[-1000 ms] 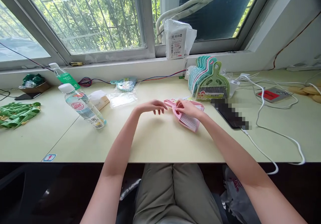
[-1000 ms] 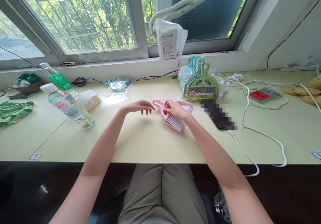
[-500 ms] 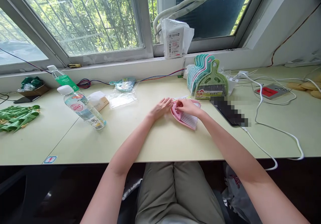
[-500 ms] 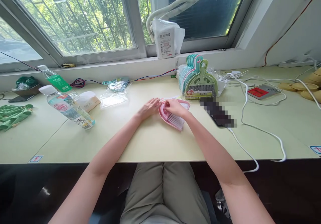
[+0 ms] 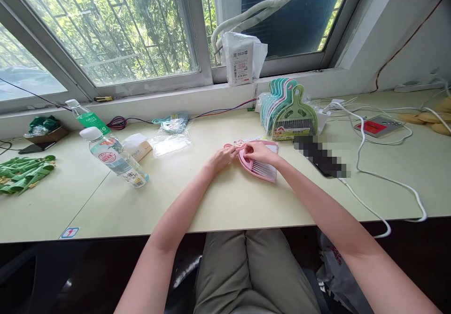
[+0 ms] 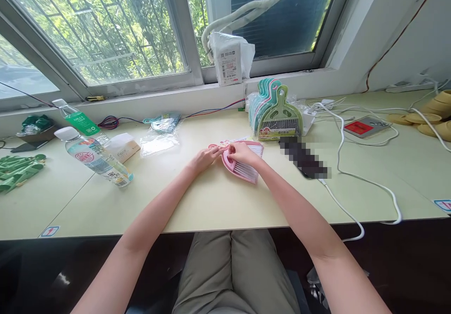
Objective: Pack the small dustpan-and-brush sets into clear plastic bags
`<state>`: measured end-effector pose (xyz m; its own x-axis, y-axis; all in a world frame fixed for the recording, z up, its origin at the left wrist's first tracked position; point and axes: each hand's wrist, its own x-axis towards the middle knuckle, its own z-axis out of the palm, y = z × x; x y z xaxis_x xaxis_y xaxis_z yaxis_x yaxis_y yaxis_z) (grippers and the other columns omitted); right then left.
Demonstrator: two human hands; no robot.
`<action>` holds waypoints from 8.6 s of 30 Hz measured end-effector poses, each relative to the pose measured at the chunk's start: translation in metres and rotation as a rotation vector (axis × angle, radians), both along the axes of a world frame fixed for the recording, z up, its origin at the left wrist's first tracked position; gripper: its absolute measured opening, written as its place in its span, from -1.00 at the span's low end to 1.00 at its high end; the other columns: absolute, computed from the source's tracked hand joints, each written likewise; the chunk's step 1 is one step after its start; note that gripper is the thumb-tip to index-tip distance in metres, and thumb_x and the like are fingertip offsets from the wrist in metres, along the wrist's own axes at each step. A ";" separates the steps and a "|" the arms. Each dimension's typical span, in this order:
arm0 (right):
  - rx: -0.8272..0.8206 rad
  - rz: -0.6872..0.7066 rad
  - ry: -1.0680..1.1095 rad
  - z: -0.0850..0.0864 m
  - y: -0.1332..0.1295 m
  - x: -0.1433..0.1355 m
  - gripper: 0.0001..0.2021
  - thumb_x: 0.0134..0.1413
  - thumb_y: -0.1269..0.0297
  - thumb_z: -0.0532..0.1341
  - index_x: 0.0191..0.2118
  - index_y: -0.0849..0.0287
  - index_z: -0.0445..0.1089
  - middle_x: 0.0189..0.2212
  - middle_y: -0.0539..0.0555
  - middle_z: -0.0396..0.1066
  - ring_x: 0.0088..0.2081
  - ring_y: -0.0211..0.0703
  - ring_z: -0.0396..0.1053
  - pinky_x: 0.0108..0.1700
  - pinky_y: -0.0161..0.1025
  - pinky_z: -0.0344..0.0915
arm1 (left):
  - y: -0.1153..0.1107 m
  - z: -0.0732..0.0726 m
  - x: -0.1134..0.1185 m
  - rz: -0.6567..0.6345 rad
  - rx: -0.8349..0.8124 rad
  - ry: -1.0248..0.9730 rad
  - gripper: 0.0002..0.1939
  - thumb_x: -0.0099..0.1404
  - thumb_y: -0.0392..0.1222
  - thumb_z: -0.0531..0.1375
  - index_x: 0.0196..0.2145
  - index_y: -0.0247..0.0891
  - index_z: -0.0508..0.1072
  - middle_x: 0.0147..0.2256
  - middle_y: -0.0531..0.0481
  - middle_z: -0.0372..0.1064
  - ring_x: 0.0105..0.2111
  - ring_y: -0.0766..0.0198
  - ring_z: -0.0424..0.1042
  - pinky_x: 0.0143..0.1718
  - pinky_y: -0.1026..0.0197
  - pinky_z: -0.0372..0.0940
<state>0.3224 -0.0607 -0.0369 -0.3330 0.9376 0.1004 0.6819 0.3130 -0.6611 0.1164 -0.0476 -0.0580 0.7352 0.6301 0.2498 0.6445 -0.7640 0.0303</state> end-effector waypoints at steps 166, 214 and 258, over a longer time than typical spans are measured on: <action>-0.147 -0.327 1.461 -0.028 -0.011 -0.034 -0.78 -0.12 0.31 0.39 -0.30 0.10 0.39 -0.25 0.01 0.54 -0.14 -0.13 0.50 -0.10 -0.16 0.50 | -0.009 0.030 0.027 0.163 -1.146 -1.702 -0.57 0.22 -0.04 0.30 -0.02 -0.29 0.43 -0.07 -0.15 0.51 0.05 0.03 0.44 0.13 0.03 0.27; 0.461 -0.114 0.073 -0.014 0.014 0.023 -0.55 0.20 -0.17 0.08 -0.26 0.07 0.55 -0.11 0.20 0.51 0.06 0.20 0.29 0.17 0.15 0.11 | 0.004 0.019 0.001 0.215 -1.028 -1.587 -0.41 -0.03 -0.26 0.34 0.02 -0.25 0.43 -0.10 -0.13 0.53 -0.03 -0.05 0.49 0.04 -0.06 0.36; 0.291 0.179 0.144 -0.011 0.005 0.017 -0.66 -0.04 0.20 0.38 -0.06 -0.14 0.55 0.02 -0.04 0.50 0.15 0.09 0.35 0.22 0.06 0.18 | 0.011 0.012 -0.025 0.215 -1.453 -1.312 -0.66 0.20 -0.14 0.27 -0.06 -0.29 0.50 -0.16 -0.16 0.56 -0.13 0.08 0.54 -0.04 0.09 0.41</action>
